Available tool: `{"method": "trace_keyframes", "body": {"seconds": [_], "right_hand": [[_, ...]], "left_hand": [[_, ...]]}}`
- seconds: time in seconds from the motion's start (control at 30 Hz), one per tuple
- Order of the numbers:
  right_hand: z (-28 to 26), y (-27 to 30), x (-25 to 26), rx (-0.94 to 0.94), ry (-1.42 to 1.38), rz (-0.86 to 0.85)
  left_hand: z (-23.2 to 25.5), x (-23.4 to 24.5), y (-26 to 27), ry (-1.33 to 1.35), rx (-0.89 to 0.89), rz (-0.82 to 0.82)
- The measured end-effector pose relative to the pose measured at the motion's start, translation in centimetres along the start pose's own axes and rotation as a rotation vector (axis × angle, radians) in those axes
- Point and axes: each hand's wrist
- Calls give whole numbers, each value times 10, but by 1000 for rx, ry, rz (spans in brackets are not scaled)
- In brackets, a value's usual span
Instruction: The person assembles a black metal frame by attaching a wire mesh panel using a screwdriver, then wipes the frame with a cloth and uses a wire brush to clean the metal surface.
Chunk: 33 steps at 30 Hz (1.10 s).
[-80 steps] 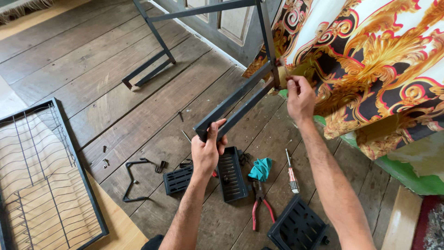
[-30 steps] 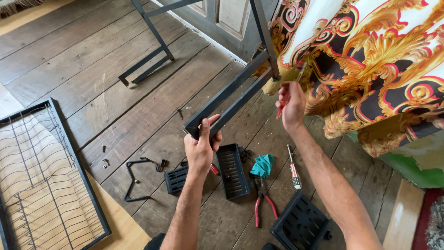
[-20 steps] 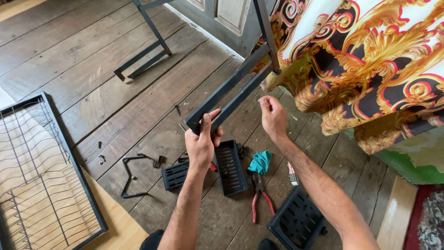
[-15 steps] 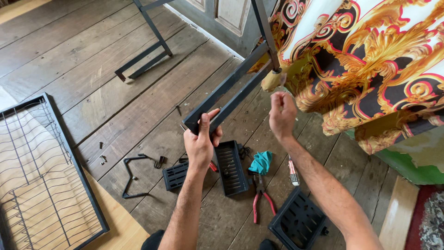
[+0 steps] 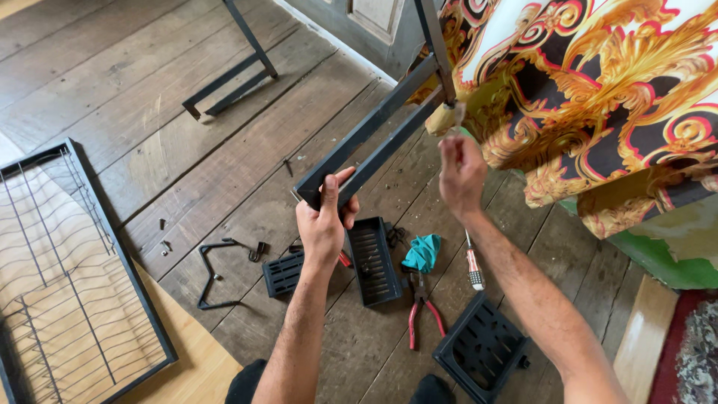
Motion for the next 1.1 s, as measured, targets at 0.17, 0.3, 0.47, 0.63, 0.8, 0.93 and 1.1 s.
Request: {"method": "trace_keyframes", "body": {"seconds": [0.17, 0.3, 0.47, 0.63, 0.8, 0.93, 1.1], "right_hand": [[0, -16, 3, -302, -310, -133], [0, -12, 6, -324, -411, -229], [2, -15, 16, -292, -442, -125], [-4, -15, 5, -362, -355, -298], [-13, 1, 2, -138, -282, -360], [-12, -39, 16, -141, 104, -316], [-41, -73, 66, 153, 478, -484]], "left_hand": [[-3, -2, 3, -56, 23, 16], [-2, -1, 3, -98, 8, 13], [-3, -2, 6, -89, 38, 14], [-4, -3, 6, -80, 42, 21], [-5, -3, 4, -46, 13, -5], [-11, -5, 6, -61, 24, 3], [-10, -4, 8, -126, 16, 14]]}}
Point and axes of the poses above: each hand's wrist, its own y-axis away from the middle knuckle, its own x-axis out of the back of the hand, z = x × y, and after that the axes turned 8 degrees about x, right-handed
